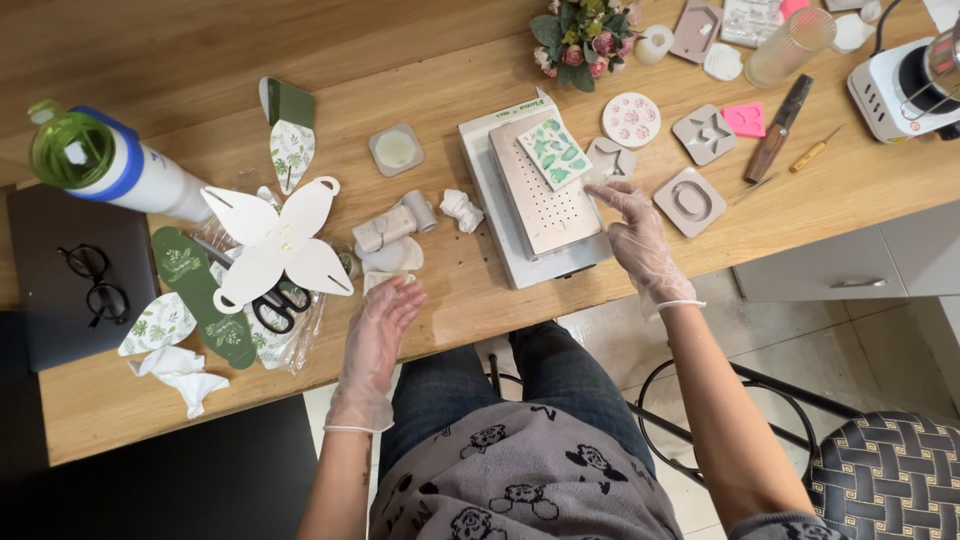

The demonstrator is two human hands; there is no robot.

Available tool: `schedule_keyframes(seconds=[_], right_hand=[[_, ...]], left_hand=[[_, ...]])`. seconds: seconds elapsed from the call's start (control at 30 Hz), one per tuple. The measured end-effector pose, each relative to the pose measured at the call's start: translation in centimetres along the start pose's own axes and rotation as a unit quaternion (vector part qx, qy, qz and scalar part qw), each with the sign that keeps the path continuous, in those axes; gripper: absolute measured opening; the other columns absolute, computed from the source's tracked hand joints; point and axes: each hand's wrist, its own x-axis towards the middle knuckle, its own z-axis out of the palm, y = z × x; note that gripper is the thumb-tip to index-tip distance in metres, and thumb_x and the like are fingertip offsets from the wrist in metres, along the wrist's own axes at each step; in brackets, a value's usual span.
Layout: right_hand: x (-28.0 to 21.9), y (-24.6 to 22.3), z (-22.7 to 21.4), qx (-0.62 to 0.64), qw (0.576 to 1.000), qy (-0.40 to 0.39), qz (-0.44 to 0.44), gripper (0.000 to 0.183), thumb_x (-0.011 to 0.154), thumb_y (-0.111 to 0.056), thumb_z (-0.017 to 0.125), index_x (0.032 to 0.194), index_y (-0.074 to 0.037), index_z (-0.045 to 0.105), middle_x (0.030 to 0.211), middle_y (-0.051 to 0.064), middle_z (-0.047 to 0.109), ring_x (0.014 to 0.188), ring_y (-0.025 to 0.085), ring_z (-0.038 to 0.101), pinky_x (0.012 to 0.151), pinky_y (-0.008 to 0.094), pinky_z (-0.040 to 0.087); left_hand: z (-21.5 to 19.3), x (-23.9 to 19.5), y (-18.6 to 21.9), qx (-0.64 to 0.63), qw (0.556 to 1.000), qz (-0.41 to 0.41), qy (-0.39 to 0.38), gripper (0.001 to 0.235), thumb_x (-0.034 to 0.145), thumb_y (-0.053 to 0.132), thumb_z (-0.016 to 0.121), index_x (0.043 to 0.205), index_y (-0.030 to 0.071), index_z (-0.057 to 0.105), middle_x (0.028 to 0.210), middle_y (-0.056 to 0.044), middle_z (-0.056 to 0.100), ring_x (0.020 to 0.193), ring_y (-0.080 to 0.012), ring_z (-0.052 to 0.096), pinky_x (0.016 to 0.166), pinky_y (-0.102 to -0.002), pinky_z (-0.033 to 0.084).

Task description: Checking the temperature of materials and cleaning hands before assembling a paper box template.

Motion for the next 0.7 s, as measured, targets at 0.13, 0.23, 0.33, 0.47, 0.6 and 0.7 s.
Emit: schedule_keyframes(seconds=[0.13,0.23,0.33,0.47,0.6,0.7], right_hand=[[0.0,0.2,0.2,-0.067,0.997,0.002,-0.038,0.084,0.070,0.014,0.039,0.136,-0.030,0.067,0.135,0.006,0.055,0.132,0.026,0.050,0.115,0.045,0.036],[0.4,1.3,0.1,-0.146,0.986,0.000,-0.076,0.084,0.071,0.016,0.039,0.137,-0.029,0.067,0.136,0.009,0.054,0.133,0.030,0.049,0.113,0.047,0.036],[0.8,2.1,-0.1,-0.217,0.970,-0.001,-0.107,0.081,0.073,0.015,0.040,0.134,-0.030,0.068,0.135,0.008,0.054,0.131,0.030,0.049,0.110,0.045,0.037],[1.1,1.2,-0.2,-0.203,0.974,-0.005,-0.101,0.081,0.071,0.018,0.038,0.126,-0.030,0.073,0.130,0.008,0.056,0.129,0.030,0.049,0.107,0.044,0.038],[2.4,1.3,-0.2,-0.195,0.975,-0.014,-0.106,0.075,0.072,0.018,0.038,0.121,-0.026,0.074,0.127,0.009,0.056,0.126,0.031,0.050,0.104,0.045,0.039],[2.7,0.5,-0.5,-0.252,0.959,-0.022,-0.129,0.070,0.074,0.017,0.039,0.117,-0.028,0.072,0.129,0.006,0.053,0.126,0.029,0.050,0.101,0.044,0.040]], left_hand=[[-0.9,0.5,-0.4,0.002,1.000,0.014,0.006,0.044,0.098,0.037,0.058,0.133,0.011,0.058,0.125,-0.018,0.070,0.118,-0.0307,0.066,0.105,-0.039,0.045],[0.0,0.6,0.0,0.001,1.000,0.023,0.001,0.044,0.097,0.036,0.060,0.132,0.010,0.059,0.123,-0.019,0.070,0.117,-0.0314,0.067,0.106,-0.041,0.045],[0.8,0.8,0.0,0.004,1.000,0.024,-0.009,0.042,0.097,0.035,0.060,0.131,0.011,0.060,0.122,-0.018,0.072,0.114,-0.0306,0.069,0.105,-0.040,0.046],[1.3,0.7,-0.8,-0.004,0.999,0.019,-0.027,0.039,0.098,0.031,0.059,0.130,0.008,0.059,0.121,-0.020,0.072,0.113,-0.0315,0.069,0.105,-0.041,0.047],[1.3,0.2,-0.9,-0.001,0.999,0.014,-0.029,0.039,0.099,0.030,0.059,0.130,0.007,0.060,0.121,-0.019,0.072,0.112,-0.0306,0.069,0.107,-0.042,0.047],[0.8,0.2,-0.8,0.000,1.000,0.002,-0.024,0.041,0.099,0.030,0.059,0.132,0.007,0.058,0.121,-0.020,0.072,0.111,-0.0310,0.070,0.104,-0.041,0.047]])
